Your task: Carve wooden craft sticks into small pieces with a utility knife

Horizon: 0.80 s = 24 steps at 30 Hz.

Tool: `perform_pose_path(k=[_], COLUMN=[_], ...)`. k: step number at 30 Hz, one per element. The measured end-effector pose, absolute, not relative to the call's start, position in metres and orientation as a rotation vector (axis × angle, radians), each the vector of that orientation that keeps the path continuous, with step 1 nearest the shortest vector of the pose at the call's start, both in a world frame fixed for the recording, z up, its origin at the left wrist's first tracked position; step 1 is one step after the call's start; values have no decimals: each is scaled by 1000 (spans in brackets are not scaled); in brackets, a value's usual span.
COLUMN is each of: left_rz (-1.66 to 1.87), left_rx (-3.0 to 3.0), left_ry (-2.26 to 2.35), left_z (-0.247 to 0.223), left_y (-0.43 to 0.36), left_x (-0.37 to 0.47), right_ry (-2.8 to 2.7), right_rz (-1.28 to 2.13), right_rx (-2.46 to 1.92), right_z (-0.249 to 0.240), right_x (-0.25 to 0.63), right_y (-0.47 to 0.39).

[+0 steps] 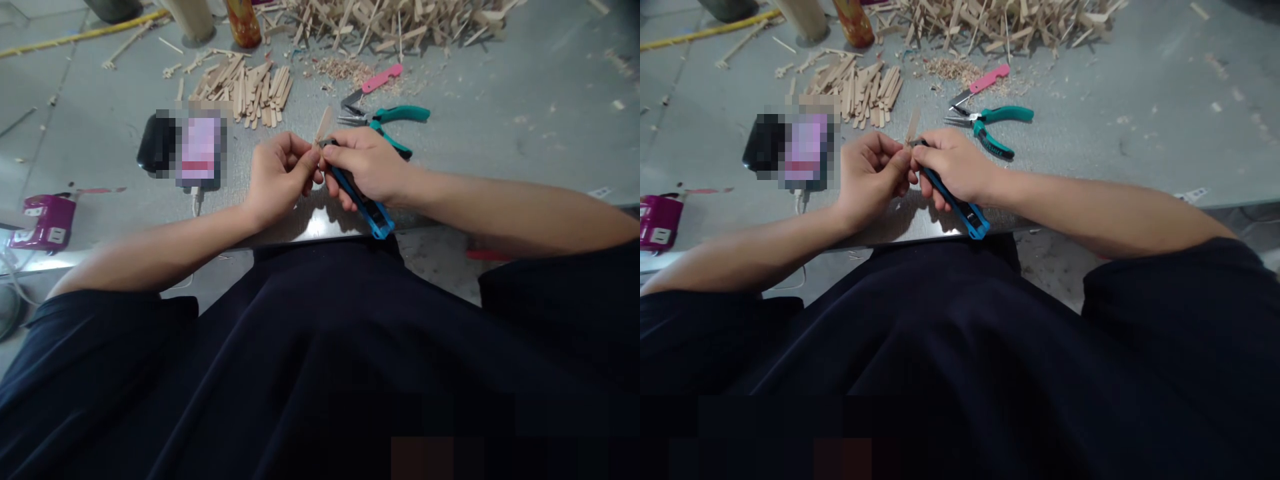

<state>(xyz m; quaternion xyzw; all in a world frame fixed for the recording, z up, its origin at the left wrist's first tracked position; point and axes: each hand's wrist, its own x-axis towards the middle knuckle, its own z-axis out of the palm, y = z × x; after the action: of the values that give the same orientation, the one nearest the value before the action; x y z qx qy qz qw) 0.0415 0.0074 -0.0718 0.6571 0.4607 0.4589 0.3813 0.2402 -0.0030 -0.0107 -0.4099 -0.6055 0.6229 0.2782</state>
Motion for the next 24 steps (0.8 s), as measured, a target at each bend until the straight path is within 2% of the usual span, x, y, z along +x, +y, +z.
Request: perform_pose_path(k=[15,24], left_rz=[1087,1069], left_rx=[1688,1648], left_ry=[1159,1113], left_z=[-81,-80], left_y=[11,17], left_x=[37,32], right_ry=[-1686,-1765], right_rz=[1681,1763], right_rx=[-1213,-1025], right_z=[-13,-22], right_x=[241,253], right_y=[-2,16])
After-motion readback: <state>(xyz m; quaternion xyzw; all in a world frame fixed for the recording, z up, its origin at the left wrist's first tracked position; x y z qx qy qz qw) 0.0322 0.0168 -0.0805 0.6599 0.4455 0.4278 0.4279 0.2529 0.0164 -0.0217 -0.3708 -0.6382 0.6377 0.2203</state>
